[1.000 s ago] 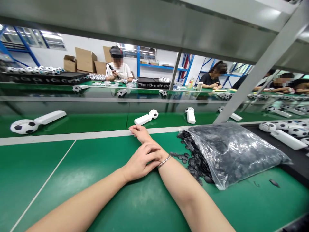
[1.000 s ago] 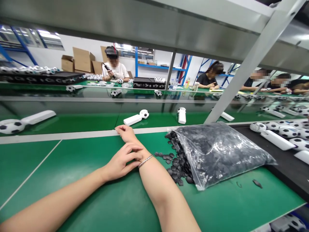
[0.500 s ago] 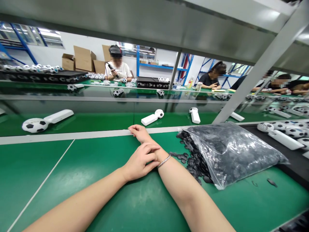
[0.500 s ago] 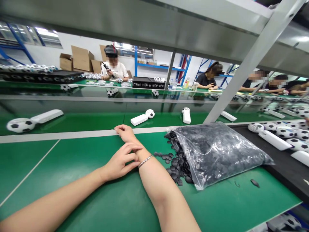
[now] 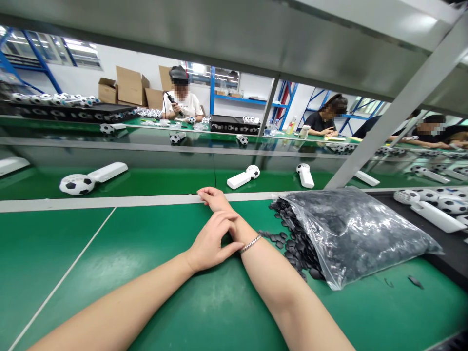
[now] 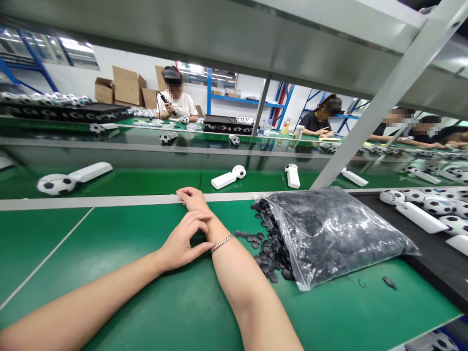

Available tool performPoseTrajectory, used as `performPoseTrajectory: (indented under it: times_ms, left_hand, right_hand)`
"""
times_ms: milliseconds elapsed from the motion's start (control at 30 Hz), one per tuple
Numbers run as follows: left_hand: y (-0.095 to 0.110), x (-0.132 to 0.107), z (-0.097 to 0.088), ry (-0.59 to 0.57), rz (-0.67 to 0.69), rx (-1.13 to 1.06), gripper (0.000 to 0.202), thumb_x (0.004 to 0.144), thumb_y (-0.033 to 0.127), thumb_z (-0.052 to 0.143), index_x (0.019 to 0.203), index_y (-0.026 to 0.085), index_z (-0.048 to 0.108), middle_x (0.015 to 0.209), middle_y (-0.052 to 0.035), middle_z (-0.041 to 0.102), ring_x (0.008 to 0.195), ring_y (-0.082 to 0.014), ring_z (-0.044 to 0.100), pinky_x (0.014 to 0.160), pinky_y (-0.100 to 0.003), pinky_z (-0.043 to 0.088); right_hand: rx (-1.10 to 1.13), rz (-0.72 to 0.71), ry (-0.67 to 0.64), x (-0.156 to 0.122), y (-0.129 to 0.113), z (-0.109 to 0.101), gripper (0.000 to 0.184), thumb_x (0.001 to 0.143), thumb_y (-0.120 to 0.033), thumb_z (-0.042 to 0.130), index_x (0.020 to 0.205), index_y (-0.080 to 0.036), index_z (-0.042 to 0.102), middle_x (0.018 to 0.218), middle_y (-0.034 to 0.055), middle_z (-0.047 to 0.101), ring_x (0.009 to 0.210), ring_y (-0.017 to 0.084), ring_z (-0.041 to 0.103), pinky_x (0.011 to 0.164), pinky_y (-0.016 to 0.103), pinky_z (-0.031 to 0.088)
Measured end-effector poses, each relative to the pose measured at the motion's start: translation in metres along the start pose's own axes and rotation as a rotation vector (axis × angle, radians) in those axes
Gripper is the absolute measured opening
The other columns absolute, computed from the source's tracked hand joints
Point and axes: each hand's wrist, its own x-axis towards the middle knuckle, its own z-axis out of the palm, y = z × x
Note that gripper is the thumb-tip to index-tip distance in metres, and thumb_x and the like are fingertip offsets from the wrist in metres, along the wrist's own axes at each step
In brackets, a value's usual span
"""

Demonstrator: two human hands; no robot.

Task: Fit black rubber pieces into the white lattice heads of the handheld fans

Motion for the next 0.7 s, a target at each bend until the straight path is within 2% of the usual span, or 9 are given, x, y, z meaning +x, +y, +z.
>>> performPoseTrajectory:
  times_ms: [133, 267, 400, 467, 600, 700]
  left_hand:
    - [-0.002, 0.000, 0.000, 0.075, -0.119, 0.031, 0.042, 0.070, 0.038, 0.067, 0.100, 0.017, 0.048, 0.118, -0.0107, 0.047, 0.113, -0.0241, 0.039, 0.098, -0.043, 0.034]
    - [-0.005, 0.000, -0.001, 0.071, -0.070, 0.113, 0.048, 0.074, 0.038, 0.062, 0.116, 0.021, 0.047, 0.122, -0.0110, 0.042, 0.114, -0.0256, 0.036, 0.098, -0.046, 0.032]
    - [-0.004, 0.001, -0.004, -0.051, 0.121, 0.200, 0.040, 0.075, 0.048, 0.058, 0.112, 0.033, 0.056, 0.125, -0.0075, 0.041, 0.113, -0.0273, 0.035, 0.096, -0.047, 0.032]
    - [-0.002, 0.000, -0.002, -0.100, 0.149, 0.210, 0.045, 0.071, 0.055, 0.059, 0.111, 0.035, 0.058, 0.125, -0.0068, 0.043, 0.113, -0.0270, 0.036, 0.097, -0.046, 0.031]
    - [-0.007, -0.003, 0.008, -0.035, 0.096, 0.272, 0.047, 0.071, 0.058, 0.056, 0.113, 0.036, 0.056, 0.125, -0.0060, 0.044, 0.116, -0.0238, 0.035, 0.099, -0.042, 0.030]
    - [-0.014, -0.005, 0.012, 0.011, 0.065, 0.337, 0.045, 0.073, 0.057, 0.055, 0.114, 0.037, 0.055, 0.125, -0.0044, 0.044, 0.116, -0.0216, 0.035, 0.100, -0.039, 0.029]
  right_hand:
    - [-0.013, 0.031, 0.003, -0.001, -0.002, -0.001, 0.016, 0.068, -0.030, 0.062, 0.075, -0.016, 0.061, 0.062, -0.0037, 0.053, 0.058, 0.009, 0.047, 0.057, 0.023, 0.039]
    - [-0.024, 0.025, 0.029, 0.000, -0.001, 0.000, 0.015, 0.070, -0.030, 0.061, 0.076, -0.016, 0.061, 0.065, -0.0034, 0.054, 0.060, 0.008, 0.048, 0.059, 0.022, 0.040]
    - [-0.044, 0.008, 0.016, 0.003, 0.001, 0.000, 0.021, 0.067, -0.034, 0.063, 0.077, -0.016, 0.062, 0.063, -0.0030, 0.054, 0.060, 0.009, 0.048, 0.058, 0.022, 0.040]
    - [-0.053, -0.007, 0.007, 0.004, 0.004, -0.002, 0.028, 0.064, -0.039, 0.065, 0.079, -0.016, 0.063, 0.063, -0.0026, 0.055, 0.059, 0.010, 0.048, 0.056, 0.023, 0.039]
    - [-0.056, -0.012, -0.003, 0.011, 0.018, -0.007, 0.038, 0.061, -0.047, 0.067, 0.080, -0.015, 0.063, 0.064, -0.0008, 0.055, 0.057, 0.011, 0.047, 0.053, 0.024, 0.038]
    - [-0.059, -0.005, -0.018, 0.016, 0.026, -0.011, 0.038, 0.063, -0.047, 0.068, 0.083, -0.016, 0.063, 0.067, -0.0001, 0.056, 0.058, 0.011, 0.048, 0.054, 0.024, 0.038]
